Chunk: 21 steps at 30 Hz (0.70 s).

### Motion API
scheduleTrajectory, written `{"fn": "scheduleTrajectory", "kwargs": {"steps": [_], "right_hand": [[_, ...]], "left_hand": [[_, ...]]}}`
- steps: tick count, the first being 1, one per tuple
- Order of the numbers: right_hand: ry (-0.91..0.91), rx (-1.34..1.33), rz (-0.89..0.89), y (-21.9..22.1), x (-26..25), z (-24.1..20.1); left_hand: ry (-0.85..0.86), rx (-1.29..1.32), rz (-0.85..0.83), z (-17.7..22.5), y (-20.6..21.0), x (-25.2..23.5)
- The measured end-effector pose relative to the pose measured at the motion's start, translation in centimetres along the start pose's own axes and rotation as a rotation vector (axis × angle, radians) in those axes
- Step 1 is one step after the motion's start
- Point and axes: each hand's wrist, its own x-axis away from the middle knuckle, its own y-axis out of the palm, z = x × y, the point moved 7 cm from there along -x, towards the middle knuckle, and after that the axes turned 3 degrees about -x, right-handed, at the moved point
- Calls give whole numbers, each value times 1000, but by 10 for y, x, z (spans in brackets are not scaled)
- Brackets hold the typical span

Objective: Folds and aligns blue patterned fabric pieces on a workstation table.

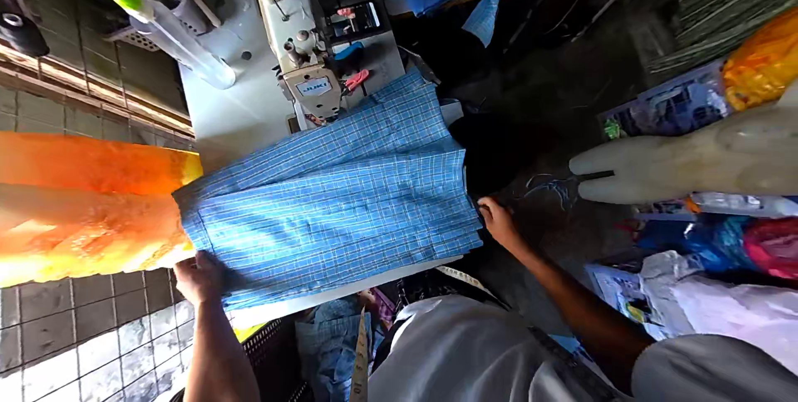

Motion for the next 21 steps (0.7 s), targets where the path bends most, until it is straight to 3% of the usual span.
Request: {"fn": "scheduleTrajectory", "kwargs": {"steps": [4, 9, 15, 17, 21], "right_hand": [[245, -465, 122, -7, -15, -4], [348, -399, 140, 15, -39, -42], [324, -275, 264, 31, -41, -24], [321, -408, 239, 29, -25, -22], [517, -596, 40, 31, 22, 17]], "left_hand": [[-90, -135, -50, 10, -11, 5], [-146, -175, 25, 21, -2, 18], [-173, -105, 54, 8, 9, 16], [-94, -110, 8, 4, 8, 10], [-43, -186, -103, -9, -7, 11]]}}
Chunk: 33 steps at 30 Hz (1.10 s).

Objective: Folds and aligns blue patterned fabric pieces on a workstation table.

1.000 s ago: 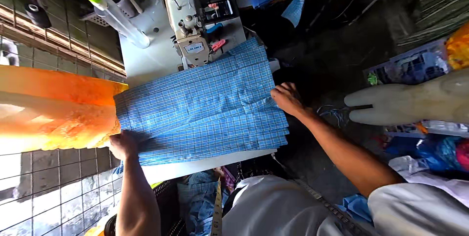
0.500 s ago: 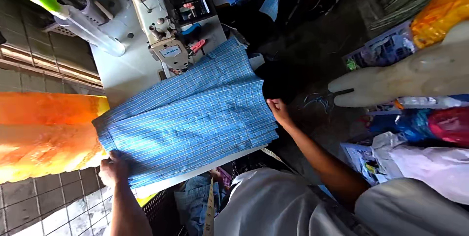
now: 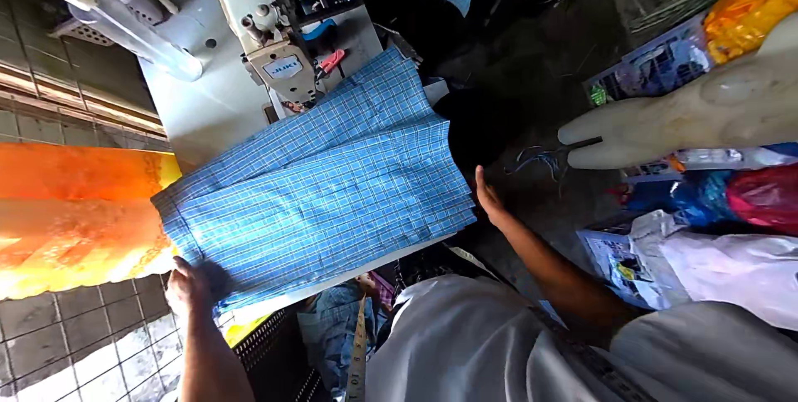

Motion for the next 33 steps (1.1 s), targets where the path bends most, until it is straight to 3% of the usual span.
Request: {"fn": "scheduleTrajectory", "kwargs": {"steps": [4, 7, 10, 14, 16, 19, 23, 28, 33], "right_hand": [[93, -63, -84, 10, 38, 21], [89, -273, -74, 9, 47, 33], [140, -440, -231, 9, 44, 37], [74, -440, -187, 9, 19, 41], [56, -412, -247, 10, 12, 44], [29, -154, -394, -3, 13, 39], [-47, 94, -265, -21, 19, 13], [7, -9, -224, -19, 24, 13], [-140, -69, -255, -17, 9, 30]], "left_hand": [[-65, -78, 42, -6, 6, 22], [-112, -102, 65, -13, 12, 26], [-135, -115, 47, -11, 13, 24], [-169, -17, 103, -17, 20, 14], [-169, 1, 124, -16, 22, 8], [-54, -14, 83, -17, 17, 3], [64, 1, -20, -22, 3, 16], [-7, -29, -14, -50, 21, 29], [-94, 7, 36, -54, 33, 26]]}}
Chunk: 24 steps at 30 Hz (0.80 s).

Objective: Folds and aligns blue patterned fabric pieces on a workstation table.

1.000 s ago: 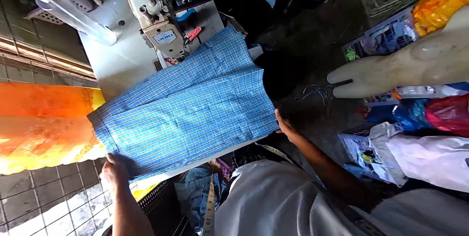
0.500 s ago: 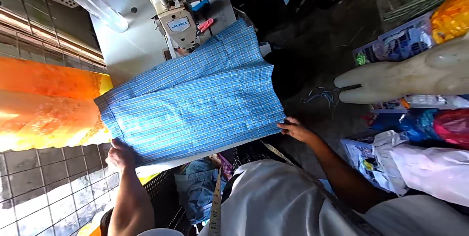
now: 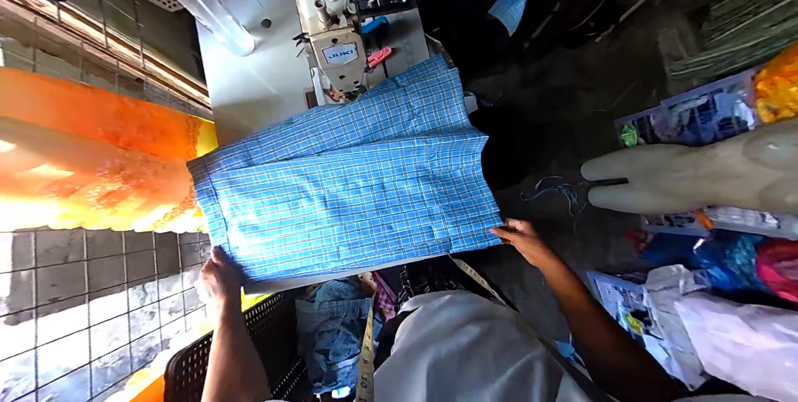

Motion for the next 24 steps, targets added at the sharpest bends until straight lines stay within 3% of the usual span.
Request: {"fn": "scheduleTrajectory", "kwargs": {"steps": [5, 7, 9, 12, 14, 18, 21, 24], "right_hand": [[164, -19, -8, -5, 5, 1], [306, -118, -6, 4, 3, -8], [318, -68, 71, 20, 1, -25], [48, 183, 244, 39, -5, -49], [-141, 332, 263, 46, -11, -44], [-220, 466, 393, 37, -3, -36], [-473, 529, 467, 42, 15, -82], [-740, 708, 135, 151, 24, -150]], "left_hand": [[41, 49, -102, 5, -13, 7], [52, 109, -95, -2, -11, 0], [45, 90, -72, -4, -7, -2], [11, 40, -34, -3, -4, -1], [-22, 33, -52, -8, -1, -4], [-52, -3, 56, -6, -9, -1], [192, 68, 216, 24, -30, 19], [533, 18, 183, 76, -16, 33]]}}
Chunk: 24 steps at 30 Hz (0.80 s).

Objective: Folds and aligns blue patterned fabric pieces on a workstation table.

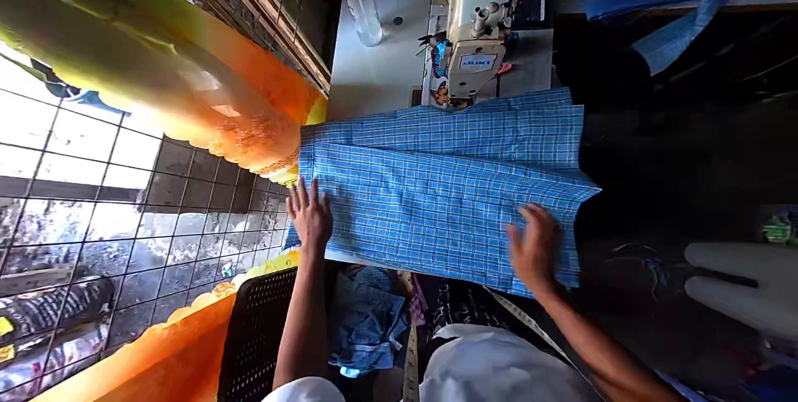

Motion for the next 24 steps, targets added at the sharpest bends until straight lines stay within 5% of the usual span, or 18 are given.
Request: {"fn": "scheduleTrajectory", "kwargs": {"steps": [5, 9, 11, 14, 19, 21, 24], "right_hand": [[-420, 9, -330, 176, -51, -172], [-515, 113, -329, 241, -55, -180], [-496, 154, -241, 218, -53, -143], [-267, 328, -113, 125, -38, -18], [592, 247, 133, -53, 11, 199], [575, 159, 183, -101, -2, 199], [277, 4, -27, -108, -43, 167]], "left_hand": [[65, -91, -108, 26, 53, -20], [48, -101, -136, 23, 58, -18], [58, -94, -106, 17, 60, -20], [47, -82, -104, 12, 65, -20], [64, -56, -109, 13, 62, -20], [60, -20, -72, 19, 44, -30], [96, 3, -38, 19, 14, -61]]}}
